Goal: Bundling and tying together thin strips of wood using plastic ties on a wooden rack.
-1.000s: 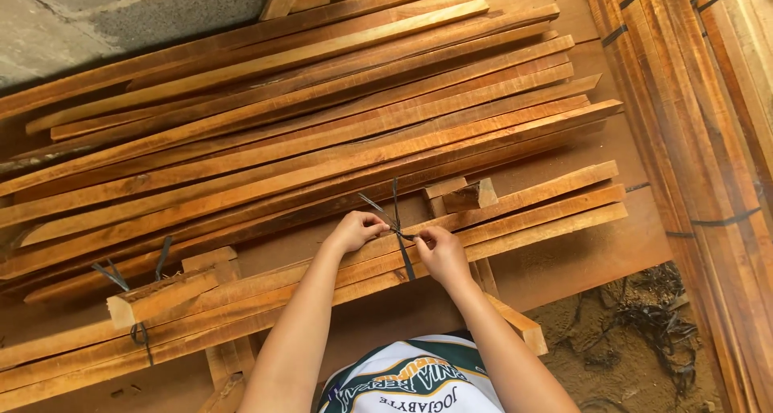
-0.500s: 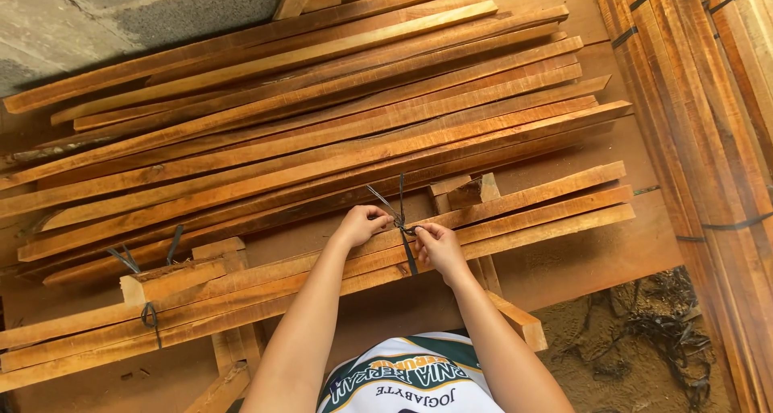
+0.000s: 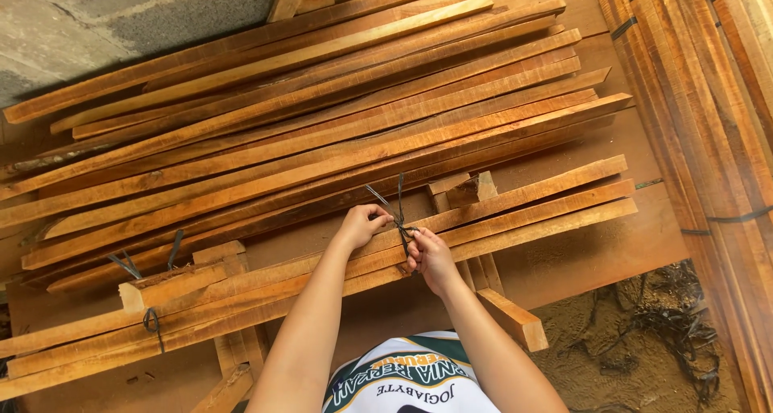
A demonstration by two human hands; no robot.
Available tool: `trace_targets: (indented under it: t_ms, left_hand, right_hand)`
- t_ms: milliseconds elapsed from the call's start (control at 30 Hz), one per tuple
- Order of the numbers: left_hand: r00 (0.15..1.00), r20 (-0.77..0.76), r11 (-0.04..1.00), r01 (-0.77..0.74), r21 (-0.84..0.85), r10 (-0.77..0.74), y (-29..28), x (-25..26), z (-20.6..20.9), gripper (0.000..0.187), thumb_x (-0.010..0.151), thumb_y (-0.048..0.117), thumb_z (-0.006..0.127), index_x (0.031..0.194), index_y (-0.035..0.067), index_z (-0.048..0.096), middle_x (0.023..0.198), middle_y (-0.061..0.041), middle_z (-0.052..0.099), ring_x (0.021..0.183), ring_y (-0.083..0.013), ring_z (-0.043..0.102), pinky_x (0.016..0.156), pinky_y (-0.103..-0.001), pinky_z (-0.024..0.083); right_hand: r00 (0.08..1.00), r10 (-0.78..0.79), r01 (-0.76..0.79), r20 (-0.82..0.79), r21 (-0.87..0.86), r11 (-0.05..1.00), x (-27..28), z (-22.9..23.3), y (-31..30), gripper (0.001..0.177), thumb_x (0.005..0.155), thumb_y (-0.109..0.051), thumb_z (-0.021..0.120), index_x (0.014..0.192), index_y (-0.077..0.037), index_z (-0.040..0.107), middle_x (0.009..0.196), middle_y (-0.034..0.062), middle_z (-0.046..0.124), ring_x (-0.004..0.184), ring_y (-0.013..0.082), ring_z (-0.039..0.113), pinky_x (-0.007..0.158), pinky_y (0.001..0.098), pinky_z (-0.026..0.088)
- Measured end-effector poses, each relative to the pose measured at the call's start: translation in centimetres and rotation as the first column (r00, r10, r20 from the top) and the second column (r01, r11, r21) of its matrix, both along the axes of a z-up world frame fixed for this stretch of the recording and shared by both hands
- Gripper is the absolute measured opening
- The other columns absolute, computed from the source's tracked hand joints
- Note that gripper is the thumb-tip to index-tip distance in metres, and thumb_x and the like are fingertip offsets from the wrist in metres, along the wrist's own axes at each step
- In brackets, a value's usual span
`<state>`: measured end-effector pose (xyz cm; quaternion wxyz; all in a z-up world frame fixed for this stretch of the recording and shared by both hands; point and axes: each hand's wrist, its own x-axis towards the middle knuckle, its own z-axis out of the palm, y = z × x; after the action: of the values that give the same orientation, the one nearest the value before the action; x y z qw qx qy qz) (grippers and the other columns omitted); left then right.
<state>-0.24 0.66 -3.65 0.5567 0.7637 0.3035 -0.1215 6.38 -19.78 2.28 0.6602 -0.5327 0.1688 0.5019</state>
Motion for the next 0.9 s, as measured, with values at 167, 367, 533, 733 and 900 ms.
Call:
trace_targets:
  t_ms: [167,367,533,733,900]
  left_hand:
    - [0.997,-0.043,0.997,0.070,0.032,-0.069,0.6,1.1,1.1,0.013,0.086,0.036,0.077,0.093,0.027,0.081,0.083,0.003,0.079,0.089,-0.0216,0.072,0.084,-0.034,0.053]
    - [0.994,-0.099,0.999,0.034,-0.027,-0.037,1.1,0.4,2.6,0.017,0.085,0.038,0.076,0.096,0.025,0.081,0.087,0.001,0.080,0.097,-0.0236,0.072,0.086,-0.036,0.053]
    - [0.993,-0.114,0.999,-0.029,-0.045,0.024,0.8,0.5,5.7,0.020,0.082,0.038,0.078,0.095,0.024,0.081,0.086,0.001,0.080,0.097,-0.0241,0.073,0.087,-0.035,0.054]
    - [0.991,-0.105,0.995,-0.075,0.071,0.082,0.4,0.7,4.8,0.011,0.082,0.037,0.078,0.091,0.031,0.081,0.082,0.003,0.079,0.096,-0.0217,0.073,0.084,-0.033,0.055]
    - [0.972,-0.099,0.973,-0.221,-0.069,0.214,-0.5,0.6,4.0,0.018,0.081,0.039,0.081,0.097,0.029,0.082,0.083,0.004,0.080,0.092,-0.0129,0.074,0.081,-0.027,0.055]
  right_hand:
    - [0.975,0.220,-0.212,0.032,-0.162,0.964,0.4,0.4,-0.8,0.017,0.101,-0.029,0.048,0.095,-0.015,0.056,0.059,-0.0044,0.037,0.041,0.0158,0.058,0.038,0.0275,0.049]
    - [0.847,0.391,-0.207,0.359,-0.456,0.866,1.0,0.4,-1.2,0.020,0.097,-0.030,0.061,0.109,-0.016,0.067,0.066,0.0037,0.059,0.056,0.0208,0.067,0.049,0.0319,0.053]
    - [0.337,0.481,0.015,0.809,-0.516,0.857,2.3,7.4,2.3,0.026,0.093,-0.023,0.072,0.119,-0.017,0.069,0.073,0.0093,0.062,0.070,0.0295,0.067,0.062,0.0395,0.054]
    - [0.037,0.869,-0.373,0.493,-0.800,0.470,6.1,6.0,6.5,0.022,0.092,-0.032,0.073,0.108,-0.017,0.078,0.098,0.0056,0.073,0.097,0.0331,0.072,0.083,0.0464,0.060]
    - [0.007,0.950,-0.518,0.313,-0.811,0.271,7.6,5.2,7.1,0.022,0.090,-0.031,0.070,0.108,-0.026,0.081,0.109,-0.0003,0.077,0.105,0.0311,0.072,0.090,0.0468,0.058]
